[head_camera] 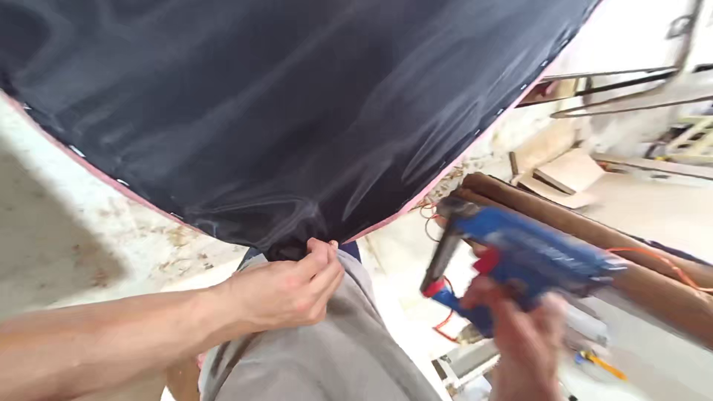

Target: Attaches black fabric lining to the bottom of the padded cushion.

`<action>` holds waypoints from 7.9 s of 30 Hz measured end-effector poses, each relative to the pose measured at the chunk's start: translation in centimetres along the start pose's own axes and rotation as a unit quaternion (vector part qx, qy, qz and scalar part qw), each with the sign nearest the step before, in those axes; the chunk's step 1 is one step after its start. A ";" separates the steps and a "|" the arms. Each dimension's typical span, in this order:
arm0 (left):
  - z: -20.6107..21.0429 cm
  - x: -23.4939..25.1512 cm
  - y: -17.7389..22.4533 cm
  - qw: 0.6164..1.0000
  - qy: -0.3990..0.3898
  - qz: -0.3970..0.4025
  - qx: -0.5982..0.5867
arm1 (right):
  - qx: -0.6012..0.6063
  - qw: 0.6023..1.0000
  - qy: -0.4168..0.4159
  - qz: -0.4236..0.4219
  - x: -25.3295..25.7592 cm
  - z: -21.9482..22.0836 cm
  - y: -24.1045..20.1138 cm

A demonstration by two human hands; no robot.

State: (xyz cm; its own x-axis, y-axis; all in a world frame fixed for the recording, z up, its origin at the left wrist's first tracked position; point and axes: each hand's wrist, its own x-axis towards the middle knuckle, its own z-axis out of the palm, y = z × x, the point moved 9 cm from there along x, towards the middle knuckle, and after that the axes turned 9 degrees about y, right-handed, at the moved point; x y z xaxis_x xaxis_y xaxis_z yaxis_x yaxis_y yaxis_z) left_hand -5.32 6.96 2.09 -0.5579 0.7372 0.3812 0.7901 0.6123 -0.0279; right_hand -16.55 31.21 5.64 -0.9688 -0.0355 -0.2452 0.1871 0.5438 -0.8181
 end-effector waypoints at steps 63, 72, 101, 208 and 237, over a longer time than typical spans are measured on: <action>-4.6 -6.8 -12.2 0.894 0.079 -0.422 -0.126 | -0.347 0.865 0.042 -0.360 21.9 5.4 -8.3; 4.0 -5.9 -9.2 0.956 -0.135 -0.216 -0.148 | -0.400 0.828 0.051 -0.389 22.6 10.4 -7.7; -4.3 -7.2 -6.9 0.965 0.177 -0.185 0.053 | -0.164 0.781 0.053 -0.600 -2.8 19.2 -8.1; -0.7 -4.8 -5.2 0.956 0.175 -0.233 0.028 | -0.149 0.882 -0.006 -0.447 -1.4 16.6 -4.2; -0.8 -5.8 -4.8 0.962 0.188 -0.179 -0.083 | -0.160 0.799 0.069 -0.575 -2.8 18.1 -3.6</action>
State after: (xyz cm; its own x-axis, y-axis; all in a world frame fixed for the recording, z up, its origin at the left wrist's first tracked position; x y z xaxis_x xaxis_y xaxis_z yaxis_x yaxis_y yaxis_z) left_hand -5.72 -0.50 0.78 -0.6958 0.3133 0.6463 0.6114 0.7306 0.3040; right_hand -11.53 14.20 -0.14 -0.4825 -0.5863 0.6508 -0.8703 0.4050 -0.2804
